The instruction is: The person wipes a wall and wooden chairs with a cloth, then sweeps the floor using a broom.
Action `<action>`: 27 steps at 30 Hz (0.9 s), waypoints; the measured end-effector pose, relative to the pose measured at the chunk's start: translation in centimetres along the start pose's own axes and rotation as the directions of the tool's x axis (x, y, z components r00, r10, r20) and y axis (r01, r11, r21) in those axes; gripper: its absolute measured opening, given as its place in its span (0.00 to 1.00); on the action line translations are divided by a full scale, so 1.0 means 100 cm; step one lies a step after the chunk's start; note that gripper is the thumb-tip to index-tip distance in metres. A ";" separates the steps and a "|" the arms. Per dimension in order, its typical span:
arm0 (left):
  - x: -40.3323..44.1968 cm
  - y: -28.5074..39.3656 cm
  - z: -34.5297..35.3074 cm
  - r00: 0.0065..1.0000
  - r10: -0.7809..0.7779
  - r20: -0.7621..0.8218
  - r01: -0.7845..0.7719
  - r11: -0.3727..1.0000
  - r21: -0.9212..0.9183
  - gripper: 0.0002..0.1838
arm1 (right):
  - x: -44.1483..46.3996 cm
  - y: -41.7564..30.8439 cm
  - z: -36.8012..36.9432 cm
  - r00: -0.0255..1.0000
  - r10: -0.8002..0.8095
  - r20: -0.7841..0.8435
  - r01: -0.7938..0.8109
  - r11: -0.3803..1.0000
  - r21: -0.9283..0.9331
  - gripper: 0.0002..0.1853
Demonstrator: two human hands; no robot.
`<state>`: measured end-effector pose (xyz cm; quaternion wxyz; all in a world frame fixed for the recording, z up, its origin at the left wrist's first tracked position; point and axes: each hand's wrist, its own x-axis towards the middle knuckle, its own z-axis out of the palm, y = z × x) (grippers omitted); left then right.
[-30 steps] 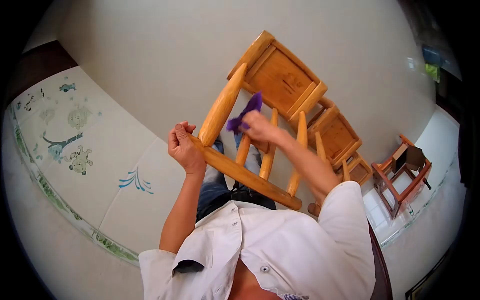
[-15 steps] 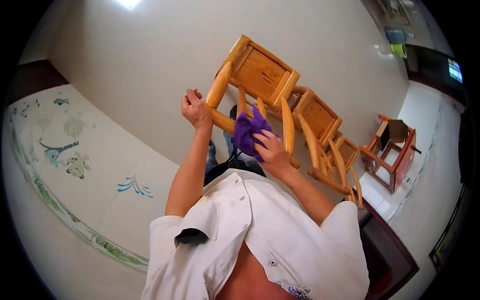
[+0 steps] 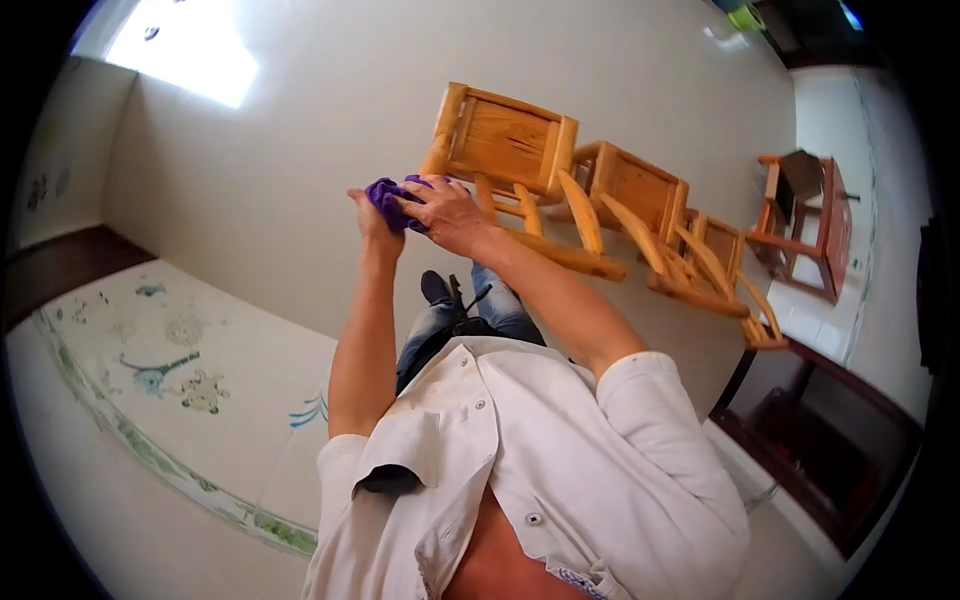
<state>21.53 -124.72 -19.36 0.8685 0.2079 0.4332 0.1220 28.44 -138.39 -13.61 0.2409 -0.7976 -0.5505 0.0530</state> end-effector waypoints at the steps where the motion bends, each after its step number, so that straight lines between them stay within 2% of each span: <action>1: 0.002 -0.001 0.001 0.999 0.033 -0.035 -0.032 0.999 0.044 0.37 | -0.008 0.004 0.001 1.000 -0.012 0.022 0.012 1.000 0.000 0.21; 2: -0.008 0.003 0.017 0.997 0.043 -0.071 -0.036 0.995 0.094 0.36 | -0.025 0.009 -0.005 0.999 -0.009 0.031 0.010 0.999 -0.031 0.21; 5: -0.005 -0.002 0.018 0.980 0.064 -0.187 -0.056 0.997 0.049 0.38 | -0.106 0.027 -0.044 1.000 -0.001 0.028 0.005 0.989 -0.146 0.19; 8: -0.008 -0.002 0.017 0.984 0.062 -0.169 -0.059 0.998 0.021 0.35 | -0.200 0.036 -0.087 0.997 0.066 -0.044 -0.077 0.947 -0.312 0.11; 10: -0.008 -0.001 0.019 0.984 0.070 -0.167 -0.061 0.996 0.058 0.33 | -0.249 0.044 -0.107 0.985 0.170 0.001 -0.146 0.849 -0.508 0.08; 12: -0.011 0.000 0.018 0.983 0.091 -0.159 -0.070 0.988 0.135 0.31 | -0.282 0.050 -0.119 0.941 0.339 -0.019 -0.308 0.830 -0.464 0.11; 13: -0.013 0.000 0.017 0.972 0.216 -0.089 -0.172 0.919 0.355 0.30 | -0.295 0.046 -0.119 0.892 0.440 -0.107 -0.447 0.817 -0.363 0.12; 15: -0.015 0.002 0.021 0.903 0.408 0.133 -0.379 0.614 0.692 0.26 | -0.315 0.043 -0.110 0.740 0.626 -0.248 -0.665 0.737 -0.124 0.13; 16: -0.020 -0.004 0.019 0.686 0.598 0.414 -0.572 0.091 0.816 0.25 | -0.327 0.044 -0.092 0.550 0.782 -0.293 -0.747 0.617 0.248 0.14; 17: -0.037 -0.004 0.030 0.653 0.452 0.608 -0.608 -0.166 0.776 0.27 | -0.340 0.045 -0.068 0.340 0.909 -0.242 -0.691 0.416 0.591 0.15; 18: -0.062 0.001 0.049 0.615 0.252 0.747 -0.636 -0.403 0.659 0.29 | -0.348 0.043 -0.053 0.146 0.984 -0.104 -0.506 0.164 0.847 0.16; 19: -0.079 0.001 0.062 0.576 0.018 0.817 -0.650 -0.597 0.471 0.32 | -0.321 0.027 -0.059 0.022 0.996 0.083 -0.226 -0.076 0.971 0.21; 21: -0.078 -0.019 0.059 0.463 -0.200 0.864 -0.739 -0.625 0.251 0.39 | -0.295 0.026 -0.041 -0.025 0.960 0.278 0.128 -0.273 0.953 0.22; 22: -0.069 -0.030 0.055 0.463 -0.294 0.836 -0.753 -0.628 0.196 0.38 | -0.279 0.026 -0.037 -0.003 0.957 0.291 0.246 -0.282 0.927 0.23; 23: -0.066 -0.036 0.059 0.461 -0.390 0.797 -0.770 -0.623 0.140 0.38 | -0.269 0.027 -0.033 -0.039 0.974 0.225 0.275 -0.205 0.939 0.23; 24: -0.064 -0.042 0.062 0.390 -0.375 0.841 -0.752 -0.657 0.056 0.28 | -0.261 0.029 -0.030 -0.083 0.984 0.159 0.297 -0.127 0.946 0.23; 25: -0.056 -0.045 0.067 0.420 -0.404 0.812 -0.747 -0.662 0.057 0.25 | -0.255 0.034 -0.029 -0.128 0.988 0.090 0.315 -0.046 0.948 0.23; 27: -0.039 -0.053 0.071 0.484 -0.467 0.740 -0.741 -0.669 0.063 0.19 | -0.246 0.040 -0.042 -0.146 0.988 0.044 0.246 -0.007 0.969 0.23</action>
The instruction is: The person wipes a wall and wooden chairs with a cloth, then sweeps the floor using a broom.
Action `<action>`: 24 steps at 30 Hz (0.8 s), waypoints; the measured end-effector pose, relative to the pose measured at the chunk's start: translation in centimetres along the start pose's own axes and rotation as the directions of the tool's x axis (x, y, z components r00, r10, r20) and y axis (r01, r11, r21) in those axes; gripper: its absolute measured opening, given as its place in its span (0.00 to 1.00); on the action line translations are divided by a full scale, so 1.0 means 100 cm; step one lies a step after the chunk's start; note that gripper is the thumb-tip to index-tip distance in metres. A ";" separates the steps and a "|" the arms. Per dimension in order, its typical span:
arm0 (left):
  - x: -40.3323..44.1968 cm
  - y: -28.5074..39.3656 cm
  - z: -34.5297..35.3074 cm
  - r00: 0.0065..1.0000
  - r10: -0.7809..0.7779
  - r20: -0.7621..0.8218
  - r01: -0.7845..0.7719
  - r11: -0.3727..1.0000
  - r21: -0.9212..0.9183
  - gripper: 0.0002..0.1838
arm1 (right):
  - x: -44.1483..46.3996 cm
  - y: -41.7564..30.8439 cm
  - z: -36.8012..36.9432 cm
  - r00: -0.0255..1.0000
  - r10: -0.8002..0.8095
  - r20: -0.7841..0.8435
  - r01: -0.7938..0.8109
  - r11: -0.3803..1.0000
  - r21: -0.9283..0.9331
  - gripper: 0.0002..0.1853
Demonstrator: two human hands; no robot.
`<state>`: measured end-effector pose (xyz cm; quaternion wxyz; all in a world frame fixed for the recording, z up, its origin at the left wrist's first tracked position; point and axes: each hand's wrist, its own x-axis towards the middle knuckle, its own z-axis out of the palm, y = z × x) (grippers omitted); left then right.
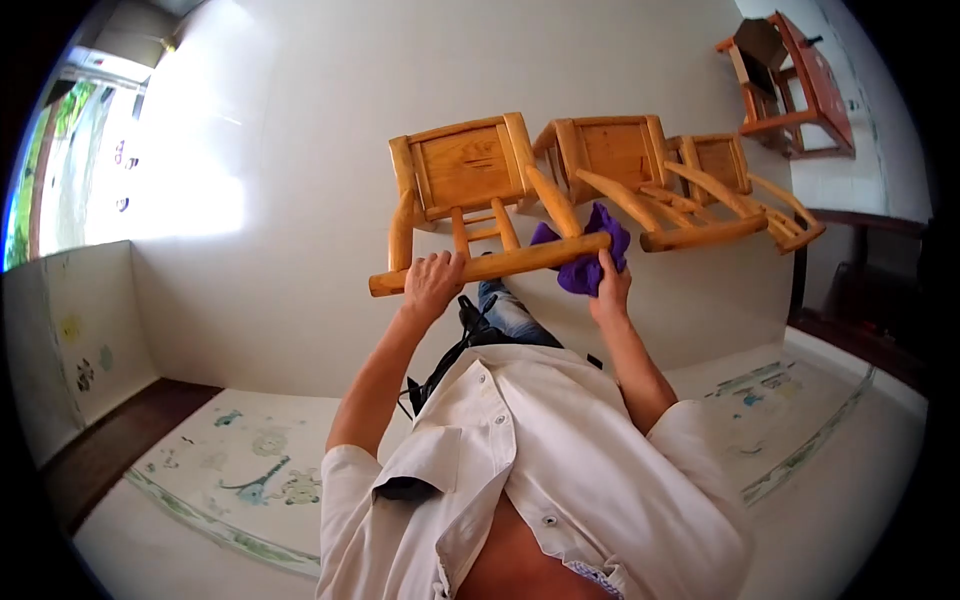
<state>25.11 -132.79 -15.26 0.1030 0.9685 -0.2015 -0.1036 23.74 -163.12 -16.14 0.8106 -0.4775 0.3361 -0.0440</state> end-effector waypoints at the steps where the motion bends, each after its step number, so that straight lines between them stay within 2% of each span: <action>1: 0.008 -0.009 0.001 0.987 0.087 -0.134 -0.083 0.996 0.033 0.15 | 0.007 -0.004 0.007 1.000 -0.021 0.014 0.021 1.000 -0.007 0.23; 6: 0.088 -0.050 -0.063 0.977 0.070 -0.200 -0.070 0.998 0.010 0.19 | 0.065 -0.039 0.095 0.965 -0.257 0.053 0.253 0.965 0.064 0.22; 8: 0.128 -0.075 -0.085 0.950 0.143 -0.276 -0.149 0.989 0.000 0.21 | 0.103 -0.047 0.132 0.954 -0.299 0.016 0.300 0.954 -0.008 0.22; 11: 0.169 -0.082 -0.117 0.996 -0.057 -0.070 0.055 0.998 -0.040 0.18 | 0.139 -0.060 0.189 0.905 -0.425 -0.013 0.424 0.904 -0.056 0.21; 14: 0.192 -0.087 -0.134 0.991 -0.132 -0.018 0.130 0.988 -0.081 0.19 | 0.154 -0.069 0.241 0.859 -0.506 -0.075 0.496 0.860 -0.120 0.21; 16: 0.199 -0.101 -0.145 0.985 -0.168 0.030 0.170 0.982 -0.084 0.19 | 0.172 -0.046 0.271 0.774 -0.632 -0.028 0.611 0.759 -0.226 0.20; 18: 0.202 -0.112 -0.157 0.979 -0.201 0.029 0.203 0.971 -0.123 0.18 | 0.157 -0.027 0.313 0.771 -0.637 -0.004 0.629 0.762 -0.153 0.19; 20: 0.207 -0.137 -0.162 0.974 -0.228 -0.014 0.221 0.956 -0.191 0.18 | 0.139 0.012 0.348 0.802 -0.589 0.103 0.595 0.771 -0.228 0.16; 22: 0.212 -0.166 -0.167 0.975 -0.215 -0.048 0.197 0.950 -0.240 0.18 | 0.119 0.040 0.386 0.636 -0.767 0.084 0.757 0.599 -0.261 0.15; 24: 0.208 -0.190 -0.171 0.982 -0.177 -0.069 0.154 0.953 -0.260 0.19 | 0.101 0.053 0.405 0.697 -0.687 0.204 0.717 0.660 -0.224 0.12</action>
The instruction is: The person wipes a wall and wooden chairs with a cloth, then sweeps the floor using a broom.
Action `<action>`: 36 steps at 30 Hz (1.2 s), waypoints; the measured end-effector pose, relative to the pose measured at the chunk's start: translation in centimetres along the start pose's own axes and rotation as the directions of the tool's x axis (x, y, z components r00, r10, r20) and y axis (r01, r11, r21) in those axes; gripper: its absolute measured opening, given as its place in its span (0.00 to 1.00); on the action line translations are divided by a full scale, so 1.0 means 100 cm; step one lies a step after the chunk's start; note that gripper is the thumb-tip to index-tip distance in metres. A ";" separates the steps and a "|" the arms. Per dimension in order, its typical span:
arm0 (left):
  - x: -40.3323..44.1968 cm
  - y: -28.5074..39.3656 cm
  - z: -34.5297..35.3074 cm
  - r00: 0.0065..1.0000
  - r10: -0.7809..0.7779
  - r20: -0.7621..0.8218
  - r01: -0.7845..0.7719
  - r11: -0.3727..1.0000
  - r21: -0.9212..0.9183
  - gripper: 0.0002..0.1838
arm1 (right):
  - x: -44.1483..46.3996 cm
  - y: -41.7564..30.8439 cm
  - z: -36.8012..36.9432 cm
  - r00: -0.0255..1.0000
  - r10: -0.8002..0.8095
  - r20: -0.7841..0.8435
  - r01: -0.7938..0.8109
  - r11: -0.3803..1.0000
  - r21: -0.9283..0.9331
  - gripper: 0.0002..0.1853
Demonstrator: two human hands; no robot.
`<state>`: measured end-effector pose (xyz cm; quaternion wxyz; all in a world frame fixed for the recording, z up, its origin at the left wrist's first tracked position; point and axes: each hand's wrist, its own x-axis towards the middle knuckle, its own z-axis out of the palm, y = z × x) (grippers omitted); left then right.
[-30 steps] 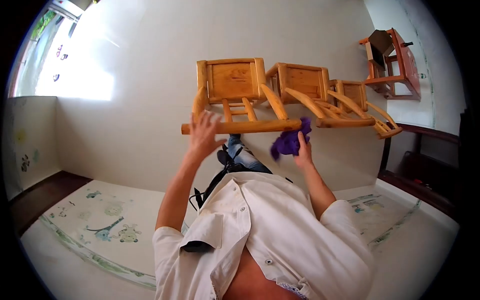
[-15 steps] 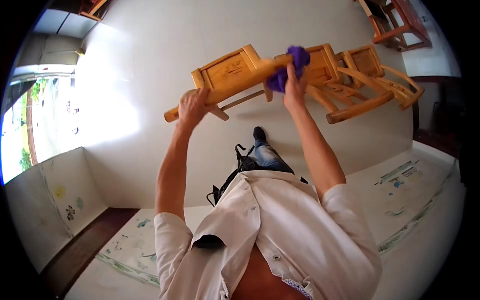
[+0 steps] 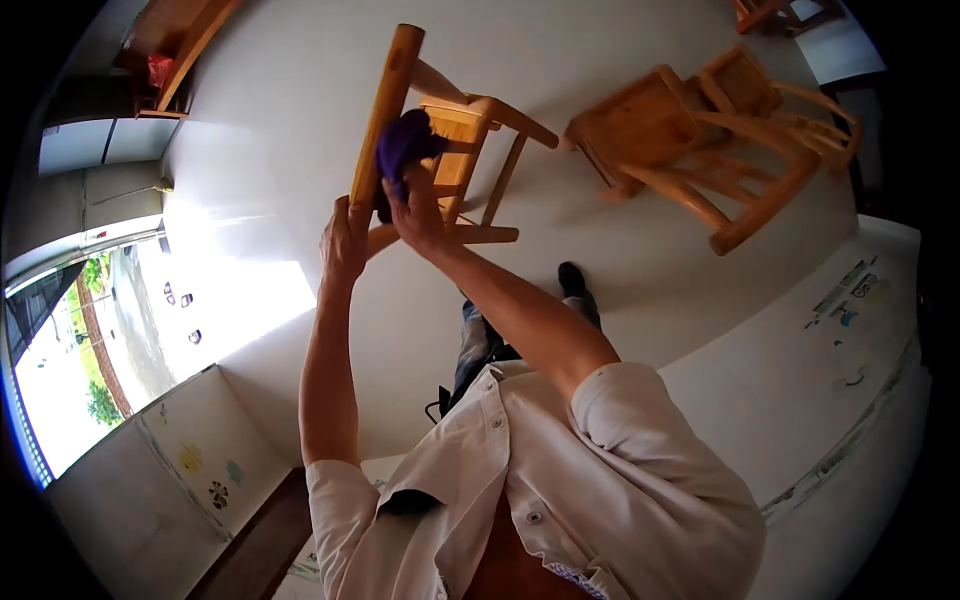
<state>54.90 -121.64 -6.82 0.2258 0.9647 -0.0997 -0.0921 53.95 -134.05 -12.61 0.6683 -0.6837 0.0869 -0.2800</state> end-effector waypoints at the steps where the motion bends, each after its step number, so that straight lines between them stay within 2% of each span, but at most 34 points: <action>1: 0.003 -0.025 -0.005 0.999 0.045 0.006 -0.043 0.987 -0.157 0.16 | -0.010 -0.004 0.016 1.000 0.001 0.026 -0.003 0.998 0.059 0.11; 2: 0.003 -0.035 -0.011 0.990 0.139 -0.022 -0.140 0.989 -0.049 0.15 | -0.023 -0.003 0.029 0.990 0.065 0.124 -0.083 0.986 0.145 0.10; 4: -0.001 -0.050 -0.017 0.946 0.319 -0.048 -0.307 0.936 0.171 0.15 | -0.047 -0.004 0.049 0.975 0.048 0.217 -0.070 0.993 0.095 0.09; 5: -0.001 -0.065 -0.022 0.914 0.390 -0.115 -0.365 0.912 0.189 0.17 | -0.054 -0.001 0.065 0.971 0.031 0.236 -0.043 0.998 0.048 0.12; 6: -0.004 -0.079 -0.028 0.954 0.300 -0.033 -0.288 0.938 0.193 0.17 | -0.060 0.005 0.078 0.967 0.014 0.254 -0.014 1.000 0.000 0.14; 8: -0.017 -0.088 -0.031 0.965 0.253 -0.073 -0.233 0.950 0.207 0.15 | -0.082 0.003 0.084 0.948 0.048 0.314 -0.026 0.997 -0.073 0.18; 9: -0.017 -0.085 -0.036 0.997 -0.038 -0.065 0.034 0.997 -0.069 0.16 | -0.091 0.001 0.084 0.931 0.079 0.355 -0.046 0.994 -0.099 0.19; 10: -0.016 -0.077 -0.039 0.951 -0.310 0.017 0.298 0.895 -0.333 0.18 | -0.098 0.000 0.082 0.913 0.104 0.395 -0.058 0.990 -0.126 0.20; 11: -0.015 -0.079 -0.036 0.940 -0.340 -0.007 0.320 0.892 -0.321 0.23 | -0.111 0.010 0.084 0.844 0.124 0.523 -0.111 0.992 -0.056 0.20; 12: -0.012 -0.084 -0.028 0.928 -0.371 -0.043 0.345 0.895 -0.283 0.23 | -0.124 0.018 0.083 0.756 0.130 0.641 -0.172 0.985 0.003 0.21; 13: -0.010 -0.083 -0.026 0.929 -0.367 -0.043 0.340 0.894 -0.292 0.24 | -0.137 0.013 0.070 0.843 0.074 0.532 -0.033 0.996 -0.087 0.21; 16: -0.006 -0.072 -0.027 0.899 -0.429 -0.091 0.374 0.858 -0.352 0.24 | -0.127 0.017 0.053 0.802 0.134 0.582 -0.036 0.984 -0.177 0.22; 18: -0.007 -0.068 -0.023 0.881 -0.455 -0.132 0.382 0.848 -0.368 0.24 | -0.107 0.023 0.022 0.692 0.205 0.692 -0.032 0.967 -0.254 0.21; 20: -0.005 -0.069 -0.014 0.873 -0.450 -0.186 0.367 0.859 -0.357 0.24 | -0.101 0.063 -0.016 0.627 0.399 0.669 -0.249 0.916 -0.313 0.18; 22: 0.001 -0.062 -0.015 0.821 -0.555 -0.135 0.465 0.787 -0.405 0.21 | -0.068 0.101 -0.053 0.558 0.627 0.544 -0.451 0.779 -0.436 0.17; 24: 0.014 -0.045 -0.008 0.744 -0.661 -0.097 0.561 0.697 -0.446 0.20 | 0.021 0.099 -0.074 0.488 0.756 0.436 -0.558 0.655 -0.510 0.18; 26: 0.024 -0.039 -0.002 0.716 -0.692 -0.086 0.600 0.674 -0.431 0.20 | 0.064 0.150 -0.076 0.673 0.630 0.389 -0.453 0.766 -0.456 0.19; 28: 0.016 -0.040 0.000 0.706 -0.703 -0.079 0.631 0.676 -0.381 0.20 | 0.086 0.227 -0.069 0.772 0.482 0.413 -0.299 0.850 -0.434 0.16; 29: 0.019 -0.035 -0.001 0.673 -0.736 -0.074 0.663 0.645 -0.379 0.19 | 0.110 0.233 -0.054 0.732 0.550 0.402 -0.378 0.819 -0.432 0.18; 32: 0.019 -0.038 -0.008 0.569 -0.822 -0.033 0.755 0.537 -0.375 0.17 | 0.134 0.344 0.011 0.875 0.126 0.467 0.018 0.956 -0.292 0.19; 34: 0.043 -0.008 -0.030 0.487 -0.873 0.002 0.737 0.409 -0.538 0.17 | 0.178 0.297 0.077 0.837 -0.017 0.546 0.227 0.920 -0.319 0.22; 36: 0.052 0.000 -0.032 0.484 -0.874 -0.050 0.749 0.442 -0.494 0.18 | 0.193 0.273 0.121 0.783 -0.043 0.621 0.186 0.968 -0.168 0.20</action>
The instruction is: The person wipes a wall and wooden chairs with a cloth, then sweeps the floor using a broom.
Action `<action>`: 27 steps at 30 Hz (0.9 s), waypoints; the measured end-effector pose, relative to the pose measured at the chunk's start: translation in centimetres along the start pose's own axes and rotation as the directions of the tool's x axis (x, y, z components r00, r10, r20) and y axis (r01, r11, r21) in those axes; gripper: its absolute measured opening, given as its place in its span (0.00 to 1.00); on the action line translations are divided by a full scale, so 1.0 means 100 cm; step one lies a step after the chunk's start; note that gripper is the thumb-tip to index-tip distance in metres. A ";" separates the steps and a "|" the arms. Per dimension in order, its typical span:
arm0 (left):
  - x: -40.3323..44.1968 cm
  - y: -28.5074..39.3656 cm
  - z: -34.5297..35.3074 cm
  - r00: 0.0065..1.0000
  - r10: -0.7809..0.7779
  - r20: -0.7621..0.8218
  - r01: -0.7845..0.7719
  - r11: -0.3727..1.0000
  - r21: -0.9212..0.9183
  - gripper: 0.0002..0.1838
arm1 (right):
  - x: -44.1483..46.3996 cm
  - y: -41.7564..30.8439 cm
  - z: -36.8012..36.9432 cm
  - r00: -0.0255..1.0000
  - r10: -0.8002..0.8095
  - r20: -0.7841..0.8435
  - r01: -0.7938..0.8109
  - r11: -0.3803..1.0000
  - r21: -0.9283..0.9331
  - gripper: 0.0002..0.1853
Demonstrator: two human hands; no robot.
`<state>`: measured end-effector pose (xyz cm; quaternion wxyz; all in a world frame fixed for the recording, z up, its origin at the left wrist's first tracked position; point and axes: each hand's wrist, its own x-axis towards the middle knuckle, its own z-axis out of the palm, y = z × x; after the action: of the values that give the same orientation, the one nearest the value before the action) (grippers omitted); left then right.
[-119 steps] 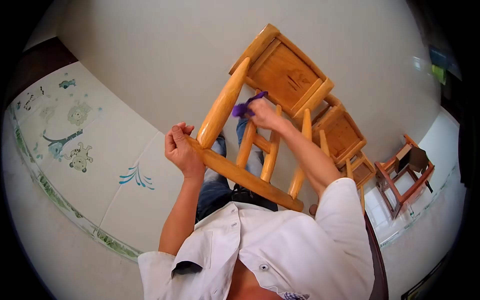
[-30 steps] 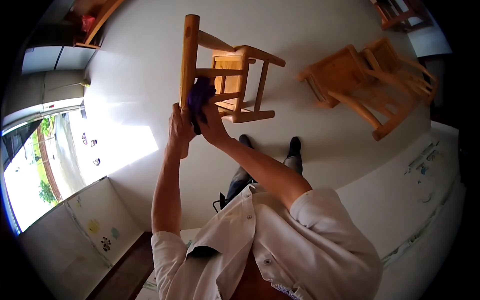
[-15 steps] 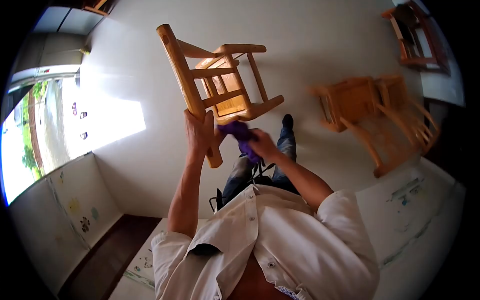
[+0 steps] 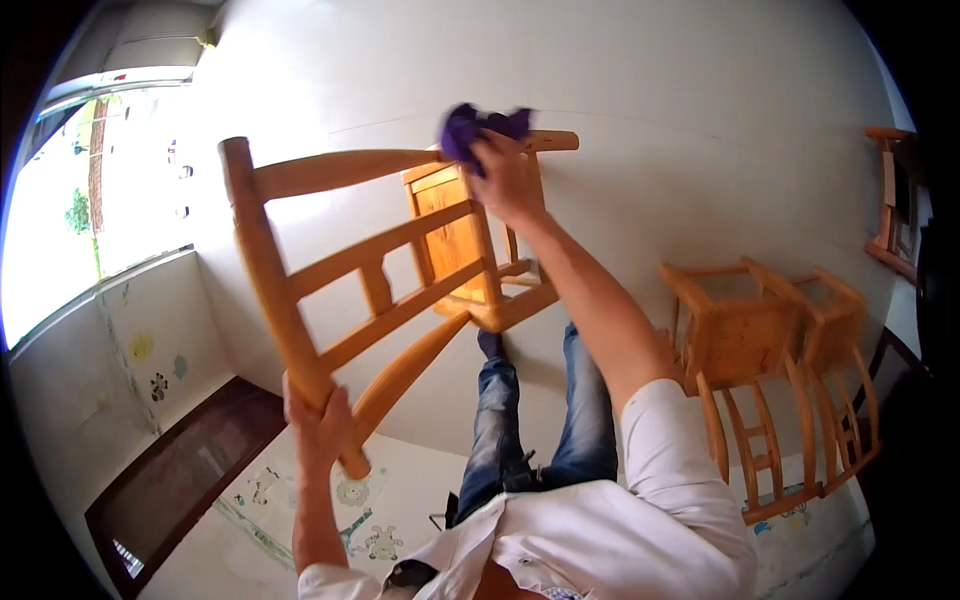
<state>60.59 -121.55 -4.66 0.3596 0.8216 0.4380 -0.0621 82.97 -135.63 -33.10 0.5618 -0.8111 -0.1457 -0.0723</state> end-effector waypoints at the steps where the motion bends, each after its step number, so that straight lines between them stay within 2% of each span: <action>1: 0.006 -0.004 0.004 0.999 0.045 -0.022 -0.045 0.999 0.005 0.18 | 0.012 0.011 0.025 0.997 -0.073 0.034 0.074 0.997 -0.020 0.19; 2: 0.011 -0.011 0.007 0.995 0.087 -0.043 -0.087 0.996 0.010 0.17 | 0.023 0.025 0.047 0.987 -0.145 0.073 0.148 0.988 -0.037 0.17; 4: 0.014 -0.026 0.002 0.995 -0.006 -0.096 0.007 1.000 0.011 0.19 | 0.028 0.043 0.072 0.953 -0.237 0.187 0.257 0.962 -0.092 0.15; 5: 0.012 -0.031 -0.001 0.987 -0.052 -0.152 0.057 0.998 0.025 0.20 | 0.017 0.068 0.087 0.928 -0.246 0.280 0.313 0.922 -0.229 0.14; 6: 0.015 -0.037 0.001 0.973 -0.093 -0.210 0.103 0.994 0.037 0.21 | 0.012 0.090 0.092 0.918 -0.287 0.275 0.341 0.924 -0.174 0.15; 7: 0.019 -0.042 0.003 0.958 -0.042 -0.285 0.080 0.989 0.124 0.22 | 0.004 0.111 0.092 0.907 -0.323 0.269 0.364 0.923 -0.121 0.17; 8: 0.021 -0.048 0.003 0.956 -0.026 -0.292 0.075 0.984 0.159 0.22 | -0.007 0.128 0.090 0.896 -0.356 0.267 0.384 0.921 -0.061 0.20; 9: 0.022 -0.055 0.003 0.954 -0.010 -0.299 0.071 0.978 0.194 0.22 | -0.010 0.140 0.082 0.918 -0.372 0.139 0.382 0.923 -0.051 0.19; 10: 0.025 -0.061 -0.005 0.970 -0.025 -0.240 0.070 0.981 0.179 0.21 | -0.012 0.151 0.071 0.934 -0.325 0.149 0.329 0.944 -0.005 0.14; 11: 0.028 -0.066 -0.008 0.982 -0.036 -0.185 0.066 0.985 0.161 0.21 | -0.021 0.166 0.068 0.954 -0.258 0.154 0.268 0.962 -0.048 0.14; 12: 0.032 -0.069 -0.005 0.979 -0.031 -0.200 0.061 0.987 0.149 0.21 | -0.026 0.183 0.062 0.968 -0.199 0.153 0.215 0.972 -0.093 0.14; 13: 0.032 -0.072 -0.003 0.976 -0.024 -0.216 0.055 0.989 0.137 0.22 | -0.043 0.231 0.071 0.971 -0.239 0.015 0.235 0.937 -0.259 0.14; 14: 0.034 -0.072 -0.003 0.973 -0.021 -0.229 0.052 0.990 0.129 0.22 | -0.066 0.281 0.064 0.994 -0.028 0.103 0.057 0.953 -0.298 0.14; 15: 0.036 -0.077 -0.006 0.972 -0.022 -0.232 0.056 0.988 0.141 0.23 | -0.084 0.322 0.037 0.946 0.246 0.210 -0.125 0.877 -0.463 0.14; 16: 0.039 -0.082 -0.010 0.973 -0.025 -0.228 0.060 0.987 0.146 0.25 | -0.098 0.365 0.008 0.972 0.189 0.142 -0.056 0.768 -0.638 0.12; 17: 0.041 -0.086 -0.012 0.976 -0.031 -0.217 0.066 0.986 0.153 0.26 | -0.100 0.380 -0.035 0.703 0.625 0.339 -0.165 0.607 -0.777 0.12; 18: 0.043 -0.087 -0.011 0.980 -0.018 -0.198 0.048 0.987 0.150 0.25 | -0.113 0.396 -0.061 0.680 0.727 0.089 -0.571 0.603 -0.557 0.15; 20: 0.043 -0.085 -0.012 0.986 0.000 -0.164 0.025 0.988 0.152 0.23 | -0.103 0.381 -0.087 0.555 0.830 -0.047 -0.780 0.501 -0.375 0.19; 22: 0.043 -0.090 -0.015 0.988 0.002 -0.157 0.022 0.988 0.152 0.23 | -0.094 0.368 -0.069 0.804 0.584 -0.109 -0.594 0.784 -0.182 0.20; 24: 0.044 -0.090 -0.016 0.986 -0.003 -0.165 0.025 0.991 0.132 0.24 | -0.065 0.323 -0.028 0.894 0.446 -0.043 -0.448 0.892 -0.062 0.23; 27: 0.043 -0.088 -0.015 0.980 -0.023 -0.198 0.045 0.994 0.104 0.28 | -0.072 0.243 0.048 0.936 0.321 0.141 -0.307 0.945 -0.114 0.25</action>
<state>56.20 -114.52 -10.08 0.2685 0.8343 0.4814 -0.0105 83.62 -140.26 -58.51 0.5154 -0.8518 -0.0550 0.0763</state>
